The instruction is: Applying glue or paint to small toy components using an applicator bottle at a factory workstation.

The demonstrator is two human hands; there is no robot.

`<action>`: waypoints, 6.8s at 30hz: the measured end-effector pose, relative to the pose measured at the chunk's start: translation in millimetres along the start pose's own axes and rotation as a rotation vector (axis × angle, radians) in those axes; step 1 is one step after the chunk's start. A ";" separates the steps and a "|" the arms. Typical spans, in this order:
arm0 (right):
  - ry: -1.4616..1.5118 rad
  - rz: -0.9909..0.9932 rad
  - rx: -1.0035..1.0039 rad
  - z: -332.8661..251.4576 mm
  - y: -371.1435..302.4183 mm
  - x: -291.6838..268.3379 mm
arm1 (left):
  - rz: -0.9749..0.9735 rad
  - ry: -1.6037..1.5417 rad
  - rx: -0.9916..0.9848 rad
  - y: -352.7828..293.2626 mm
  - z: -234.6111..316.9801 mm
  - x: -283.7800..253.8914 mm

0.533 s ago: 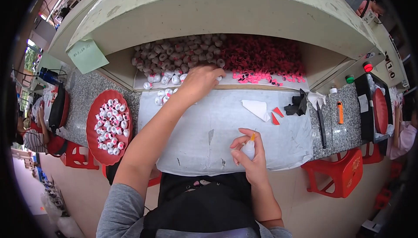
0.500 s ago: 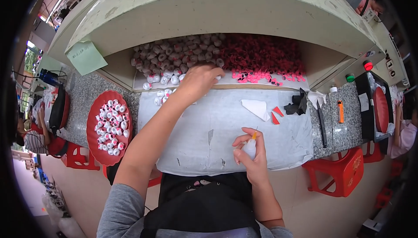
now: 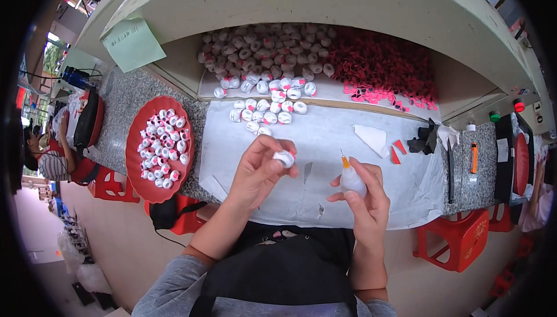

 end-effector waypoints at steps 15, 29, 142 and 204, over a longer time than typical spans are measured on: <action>0.238 0.245 -0.406 -40.7 -14.4 12.2 | 0.019 -0.028 0.154 -23.6 2.0 -7.1; -0.083 0.104 -0.699 -54.2 -37.9 31.7 | 0.052 0.056 0.157 -26.1 1.1 -6.1; 0.107 0.009 0.237 34.4 15.3 47.7 | 0.015 0.025 0.139 -27.3 0.3 -3.8; 0.102 -0.178 0.121 21.1 -11.2 54.3 | -0.032 0.220 0.323 -33.1 4.7 -7.4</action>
Point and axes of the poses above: each hand's wrist, its own y-axis towards the middle knuckle, its own x-axis out of the palm, z = x × y, the point moved 7 cm from there along y, towards the middle knuckle, and after that the axes turned 15 degrees about z, right-handed, at the moved point
